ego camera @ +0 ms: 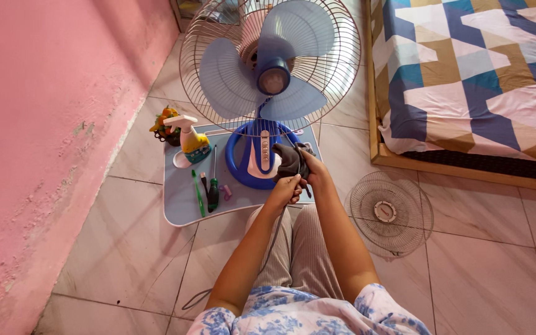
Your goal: The person reassembles an electric fan by first coiling and placing the power cord, then attaching the front grille to the fan head and securing it with a screwdriver. The person uses a cloth to wipe the cord and a green-handled screwdriver to tighten the grille.
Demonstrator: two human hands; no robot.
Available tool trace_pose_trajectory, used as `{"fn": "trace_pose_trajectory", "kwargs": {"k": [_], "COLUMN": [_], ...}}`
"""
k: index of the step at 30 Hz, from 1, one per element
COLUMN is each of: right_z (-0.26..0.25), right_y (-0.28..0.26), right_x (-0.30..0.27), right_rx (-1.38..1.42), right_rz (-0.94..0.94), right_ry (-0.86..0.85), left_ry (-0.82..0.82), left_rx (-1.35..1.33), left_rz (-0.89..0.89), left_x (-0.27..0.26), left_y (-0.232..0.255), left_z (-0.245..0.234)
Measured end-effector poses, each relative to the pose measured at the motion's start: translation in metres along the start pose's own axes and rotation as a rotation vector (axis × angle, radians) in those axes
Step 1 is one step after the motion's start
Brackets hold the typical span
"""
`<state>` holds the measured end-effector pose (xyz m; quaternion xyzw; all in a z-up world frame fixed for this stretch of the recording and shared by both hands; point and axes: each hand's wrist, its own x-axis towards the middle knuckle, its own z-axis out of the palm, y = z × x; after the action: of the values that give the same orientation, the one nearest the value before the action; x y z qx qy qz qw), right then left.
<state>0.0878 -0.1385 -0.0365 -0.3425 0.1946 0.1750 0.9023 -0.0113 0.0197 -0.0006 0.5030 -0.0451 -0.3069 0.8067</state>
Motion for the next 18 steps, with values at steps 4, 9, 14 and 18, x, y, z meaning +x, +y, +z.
{"fn": "trace_pose_trajectory", "kwargs": {"k": [4, 9, 14, 18], "right_z": [-0.015, -0.025, -0.022, -0.012], "right_y": [-0.006, -0.013, -0.033, -0.051], "right_x": [-0.015, -0.037, -0.069, -0.101], "right_rx": [0.054, 0.067, 0.125, 0.111], "right_rz": [-0.033, -0.095, -0.17, -0.195], "right_ry": [-0.008, -0.084, -0.005, -0.051], "left_ry": [-0.003, -0.016, -0.058, -0.088], "left_rx": [0.077, 0.142, 0.21, 0.309], "left_rz": [-0.062, -0.057, -0.08, -0.029], "left_x": [-0.013, -0.032, -0.049, -0.063], "left_y": [0.012, 0.033, 0.051, 0.069], "left_z": [0.007, 0.022, 0.031, 0.038]}}
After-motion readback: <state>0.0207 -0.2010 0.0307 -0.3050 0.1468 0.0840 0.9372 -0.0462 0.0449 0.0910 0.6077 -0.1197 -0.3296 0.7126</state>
